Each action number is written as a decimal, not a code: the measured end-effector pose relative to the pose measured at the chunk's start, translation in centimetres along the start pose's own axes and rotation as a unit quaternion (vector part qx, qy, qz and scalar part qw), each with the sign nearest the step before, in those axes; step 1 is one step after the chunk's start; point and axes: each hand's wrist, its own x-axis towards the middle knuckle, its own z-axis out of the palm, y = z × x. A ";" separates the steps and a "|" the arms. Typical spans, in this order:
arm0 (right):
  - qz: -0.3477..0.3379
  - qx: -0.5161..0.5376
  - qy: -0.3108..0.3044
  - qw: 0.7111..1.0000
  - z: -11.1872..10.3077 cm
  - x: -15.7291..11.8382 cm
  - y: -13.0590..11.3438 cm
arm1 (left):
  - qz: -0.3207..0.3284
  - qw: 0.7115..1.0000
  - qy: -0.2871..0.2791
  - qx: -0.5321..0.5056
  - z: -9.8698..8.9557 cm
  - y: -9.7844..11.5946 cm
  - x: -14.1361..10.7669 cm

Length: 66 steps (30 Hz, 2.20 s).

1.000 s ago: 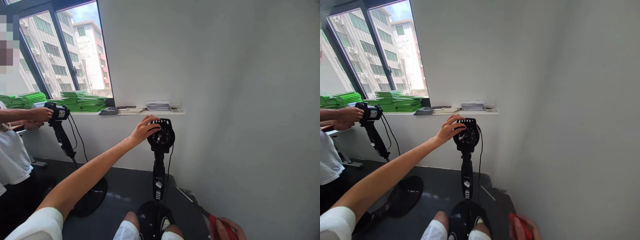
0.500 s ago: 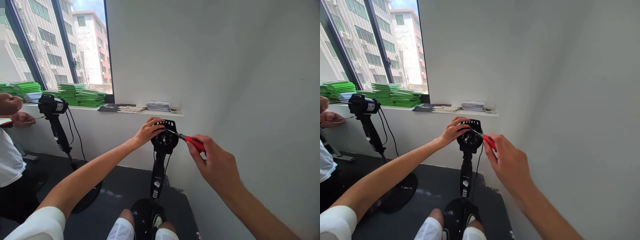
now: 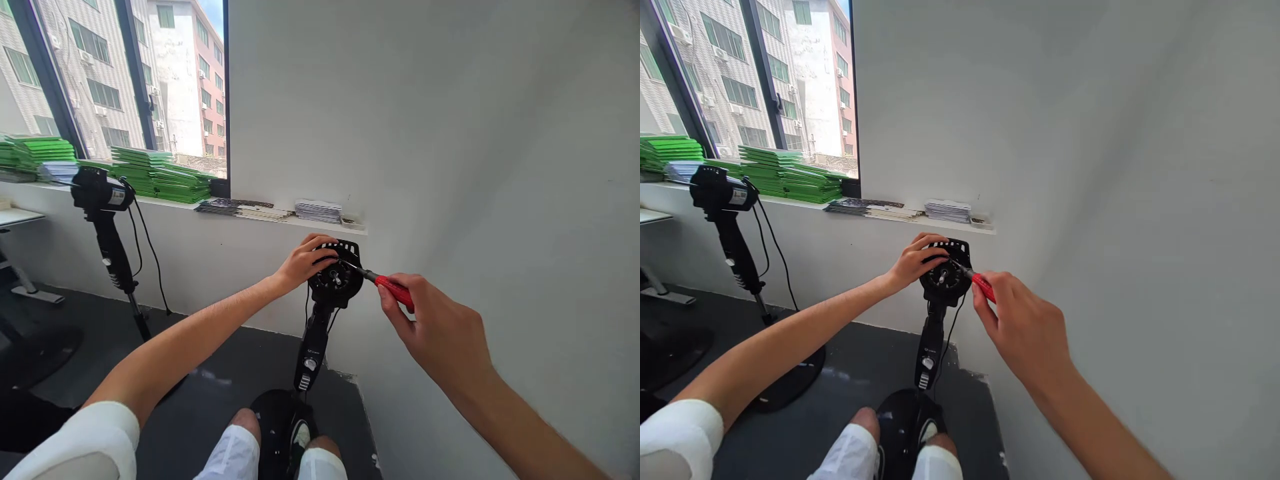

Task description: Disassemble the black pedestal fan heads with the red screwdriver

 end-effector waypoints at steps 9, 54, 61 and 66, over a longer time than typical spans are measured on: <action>-0.062 -0.051 -0.001 0.997 -0.5 1.1 0.0 | -0.001 1.000 0.024 -0.010 0.2 0.0 -0.1; 0.009 -0.120 -0.320 0.940 -1.1 12.2 -2.3 | -0.025 0.999 -0.017 -0.028 -0.1 -0.8 -0.8; 0.059 -0.134 -0.387 0.910 -2.8 12.4 -3.3 | -0.022 0.999 -0.016 -0.038 -0.2 -0.5 -0.9; 0.050 -0.169 -0.401 0.899 -3.7 12.7 -4.2 | -0.061 0.997 -0.045 -0.028 -0.6 -0.3 -0.7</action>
